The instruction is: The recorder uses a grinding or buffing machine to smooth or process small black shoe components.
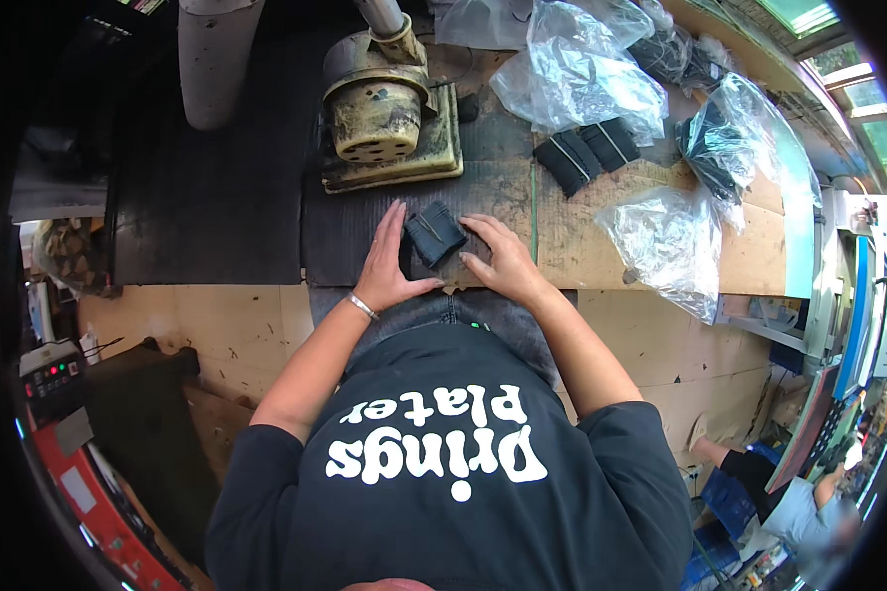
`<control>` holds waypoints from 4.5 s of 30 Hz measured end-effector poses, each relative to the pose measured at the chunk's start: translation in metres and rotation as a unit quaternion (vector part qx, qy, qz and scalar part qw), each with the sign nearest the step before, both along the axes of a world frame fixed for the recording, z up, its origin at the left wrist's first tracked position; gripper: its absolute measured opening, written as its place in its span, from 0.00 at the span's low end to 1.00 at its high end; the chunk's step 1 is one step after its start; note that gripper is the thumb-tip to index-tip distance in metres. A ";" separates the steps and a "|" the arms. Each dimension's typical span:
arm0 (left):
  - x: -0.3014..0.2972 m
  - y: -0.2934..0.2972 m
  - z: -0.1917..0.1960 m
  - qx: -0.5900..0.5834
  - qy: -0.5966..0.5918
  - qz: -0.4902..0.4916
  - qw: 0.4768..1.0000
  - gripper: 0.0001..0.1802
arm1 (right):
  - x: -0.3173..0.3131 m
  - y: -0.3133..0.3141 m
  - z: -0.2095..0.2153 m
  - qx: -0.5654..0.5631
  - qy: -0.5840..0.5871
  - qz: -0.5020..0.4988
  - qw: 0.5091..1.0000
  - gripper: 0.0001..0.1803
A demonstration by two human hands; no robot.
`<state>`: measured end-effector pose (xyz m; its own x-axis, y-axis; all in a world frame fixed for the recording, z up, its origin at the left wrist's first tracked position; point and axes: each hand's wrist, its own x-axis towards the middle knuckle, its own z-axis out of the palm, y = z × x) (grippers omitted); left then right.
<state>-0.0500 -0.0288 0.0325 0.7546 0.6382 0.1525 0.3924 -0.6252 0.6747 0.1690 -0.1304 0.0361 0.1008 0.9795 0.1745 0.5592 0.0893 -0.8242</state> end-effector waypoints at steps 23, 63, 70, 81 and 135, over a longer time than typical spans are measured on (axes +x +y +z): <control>0.029 -0.025 -0.009 0.023 0.012 0.162 0.986 0.53 | -0.021 0.016 0.007 -0.214 0.078 -0.119 0.966 0.16; 0.071 -0.016 -0.004 0.052 0.070 0.031 0.996 0.48 | 0.002 0.010 0.030 -0.189 0.352 -0.169 0.901 0.12; 0.071 -0.017 0.002 0.051 0.070 -0.012 0.996 0.50 | 0.030 0.029 0.022 -0.198 0.122 -0.095 0.968 0.12; 0.062 0.028 -0.017 -0.389 -0.052 0.159 0.906 0.54 | 0.045 -0.002 0.009 -0.184 0.292 0.081 0.935 0.07; 0.041 0.009 0.007 0.084 0.030 -0.071 0.993 0.46 | 0.034 0.091 -0.005 -0.401 0.113 -0.130 0.900 0.16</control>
<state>-0.0093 -0.0193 0.0392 0.8463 0.4941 0.1993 0.3289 -0.7788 0.5341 0.2026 -0.0395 0.0314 0.2889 0.7190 -0.6321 0.2861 -0.6949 -0.6597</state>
